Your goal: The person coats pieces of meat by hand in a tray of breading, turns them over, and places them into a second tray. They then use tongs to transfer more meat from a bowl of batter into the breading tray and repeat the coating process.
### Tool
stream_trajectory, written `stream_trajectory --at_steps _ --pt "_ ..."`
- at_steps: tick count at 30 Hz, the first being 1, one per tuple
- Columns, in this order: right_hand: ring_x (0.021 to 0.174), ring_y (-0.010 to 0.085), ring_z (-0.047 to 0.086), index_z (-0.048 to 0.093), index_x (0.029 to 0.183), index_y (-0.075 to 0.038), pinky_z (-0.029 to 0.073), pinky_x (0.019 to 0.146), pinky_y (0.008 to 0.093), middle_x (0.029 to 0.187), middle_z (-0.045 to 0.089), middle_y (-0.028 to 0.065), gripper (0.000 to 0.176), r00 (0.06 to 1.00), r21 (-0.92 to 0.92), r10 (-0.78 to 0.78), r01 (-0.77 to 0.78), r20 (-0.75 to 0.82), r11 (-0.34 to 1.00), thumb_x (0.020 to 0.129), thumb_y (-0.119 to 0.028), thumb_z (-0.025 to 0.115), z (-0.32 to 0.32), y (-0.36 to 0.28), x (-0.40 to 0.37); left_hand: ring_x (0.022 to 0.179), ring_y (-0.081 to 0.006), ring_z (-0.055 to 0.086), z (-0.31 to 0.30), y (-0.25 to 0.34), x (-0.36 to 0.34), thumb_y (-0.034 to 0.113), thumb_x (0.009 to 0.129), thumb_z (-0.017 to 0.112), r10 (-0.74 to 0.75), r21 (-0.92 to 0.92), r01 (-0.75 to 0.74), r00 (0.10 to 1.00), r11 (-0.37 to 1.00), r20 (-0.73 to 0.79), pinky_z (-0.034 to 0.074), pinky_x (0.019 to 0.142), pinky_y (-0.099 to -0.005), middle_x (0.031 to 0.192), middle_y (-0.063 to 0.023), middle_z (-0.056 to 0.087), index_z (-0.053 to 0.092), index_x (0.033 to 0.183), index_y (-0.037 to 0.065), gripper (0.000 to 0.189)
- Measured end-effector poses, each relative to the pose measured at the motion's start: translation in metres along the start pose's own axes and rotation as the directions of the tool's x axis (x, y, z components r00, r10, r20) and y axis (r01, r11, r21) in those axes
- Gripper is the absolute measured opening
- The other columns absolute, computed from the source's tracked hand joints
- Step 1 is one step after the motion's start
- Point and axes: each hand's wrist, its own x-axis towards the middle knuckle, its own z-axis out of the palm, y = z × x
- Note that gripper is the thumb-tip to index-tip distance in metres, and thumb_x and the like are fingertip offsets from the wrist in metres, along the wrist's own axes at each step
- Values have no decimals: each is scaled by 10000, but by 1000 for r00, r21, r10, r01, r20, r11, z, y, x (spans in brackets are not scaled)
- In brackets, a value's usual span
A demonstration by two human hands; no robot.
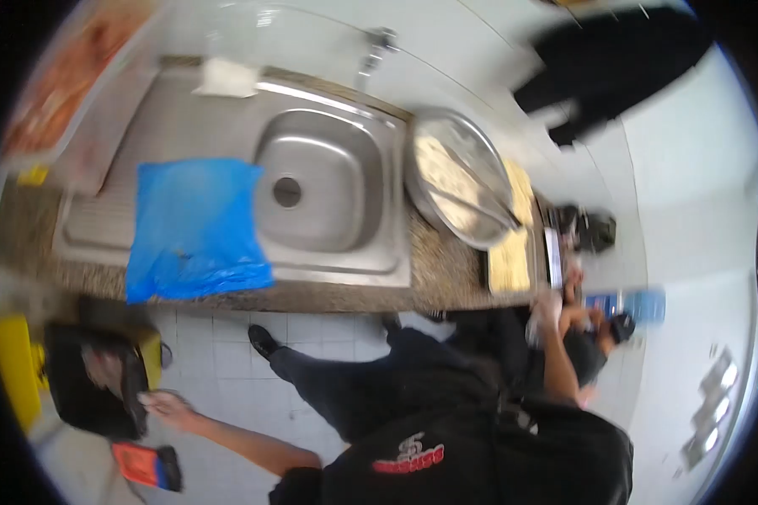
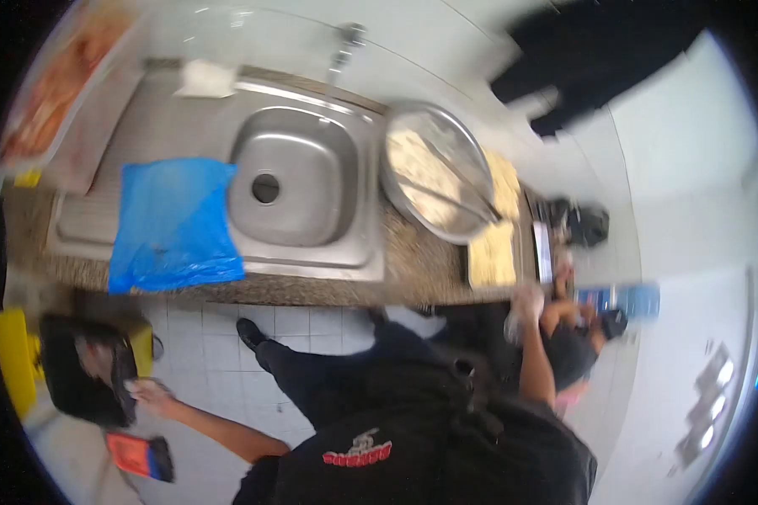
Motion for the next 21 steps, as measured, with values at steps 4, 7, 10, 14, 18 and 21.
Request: stream_trajectory --at_steps 4,7,10,14,18,21 --pt "866 332 732 775 989 -84 552 793 447 928 747 204 332 644 379 749 -739 154 557 919 -382 645 -21 -3 103 599 -99 436 80 -217 -115 214 1081 531 -400 -141 375 880 916 -256 457 632 -242 672 3 511 657 960 42 245" --pt "829 340 692 736 928 -67 533 735 465 891 722 191 255 605 487 781 -735 156 472 920 -303 642 -26 -1 174 585 -79 386 88 -353 -158 223 1087 527 -705 177 683 683 709 189 417 592 -199 636 30 386 653 945 54 255" --pt "930 272 629 691 1071 -62 503 838 455 995 678 125 272 784 700 604 -511 143 498 1032 -303 571 -53 6 241 556 -78 354 138 -497 -219 266 1084 536 -811 324 761 584 562 36 407 554 -246 636 20 420 456 740 140 376" --pt "1220 368 572 617 1305 -61 444 1061 491 1332 603 171 558 961 826 263 -84 -80 558 942 -484 655 16 -23 355 734 -98 581 187 -690 -327 164 1043 590 -559 948 81 822 306 110 512 669 -280 861 -8 635 671 1022 44 147" --pt "1406 544 386 426 1544 -95 298 1173 656 1541 383 329 1223 992 724 -64 -34 107 689 557 -623 917 3 -66 343 1011 -162 650 111 -776 -303 71 1014 607 -653 899 -437 689 -28 315 526 879 -274 1172 -51 680 631 1346 19 337" --pt "1420 567 351 390 1572 -126 289 1132 733 1562 345 324 1082 968 700 -98 -96 232 707 716 -613 837 38 -102 346 1087 -236 692 66 -783 -270 113 1009 609 -758 579 -811 425 -76 496 549 937 -347 1201 -145 720 673 1254 -15 283"
